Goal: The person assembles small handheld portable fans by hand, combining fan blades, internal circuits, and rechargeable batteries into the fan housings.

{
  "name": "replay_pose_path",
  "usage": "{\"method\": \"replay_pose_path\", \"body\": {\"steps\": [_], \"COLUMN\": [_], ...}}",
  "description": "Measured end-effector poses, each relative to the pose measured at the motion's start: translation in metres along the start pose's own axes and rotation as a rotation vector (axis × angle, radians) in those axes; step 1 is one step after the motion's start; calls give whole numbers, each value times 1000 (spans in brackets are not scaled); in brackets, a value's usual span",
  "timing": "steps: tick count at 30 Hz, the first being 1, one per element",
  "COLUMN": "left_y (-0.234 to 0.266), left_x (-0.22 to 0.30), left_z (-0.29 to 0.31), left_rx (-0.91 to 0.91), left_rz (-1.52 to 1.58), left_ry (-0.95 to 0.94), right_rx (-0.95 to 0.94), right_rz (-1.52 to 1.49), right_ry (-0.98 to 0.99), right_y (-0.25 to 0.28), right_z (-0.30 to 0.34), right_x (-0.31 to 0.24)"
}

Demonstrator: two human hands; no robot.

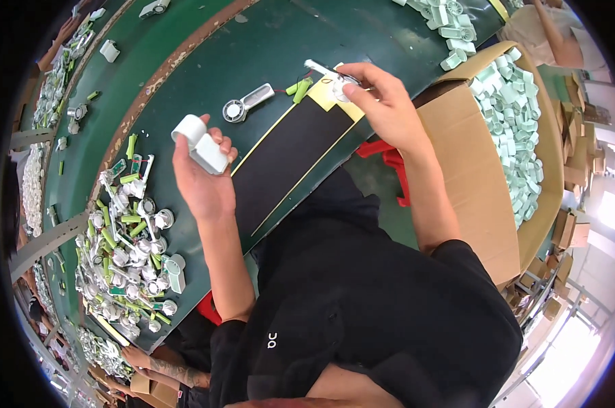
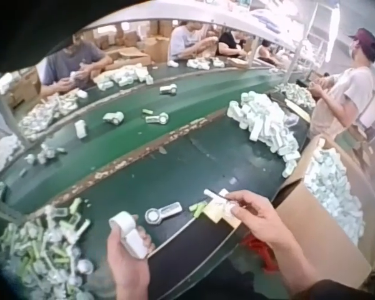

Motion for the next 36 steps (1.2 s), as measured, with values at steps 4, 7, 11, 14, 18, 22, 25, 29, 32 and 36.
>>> {"method": "replay_pose_path", "body": {"steps": [4,7,11,14,18,22,25,29,32,36], "left_y": [-10,-17,-27,-29,-25,-39,-46,-48,-51,-41], "left_x": [-12,-18,-22,-28,-38,-40,-48,-60,-67,-64], "left_z": [-8,-9,-10,-12,-17,-22,-32,-36,-43,-41], "left_rx": [-27,-38,-63,-90,-176,-366,-419,-513,-499,-455], "left_rz": [-119,-114,-222,-303,-409,-971,-1185,-1268,-1380,-1242], "left_ry": [-32,-17,-14,-38,-116,-444,-560,-628,-547,-553], "right_rx": [-74,-95,-102,-133,-176,-234,-279,-341,-366,-270], "right_rz": [258,75,100,137,-62,-162,-169,-129,-191,-216], "right_ry": [-123,-146,-211,-236,-167,-180,-179,-212,-221,-183], "right_y": [9,11,16,19,19,16,15,4,-3,-11], "right_z": [5,4,1,-2,-4,-12,-23,-35,-42,-51], "right_x": [-12,1,9,18,23,24,29,35,36,42]}}
Point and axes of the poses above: each hand's wrist, its own z-axis away from the middle knuckle, its own y-axis out of the back of the hand, x = y × z, the point moved 2 cm from there along -z, towards the middle knuckle, and after that the axes turned 10 degrees about -y, right-handed, at the moved point
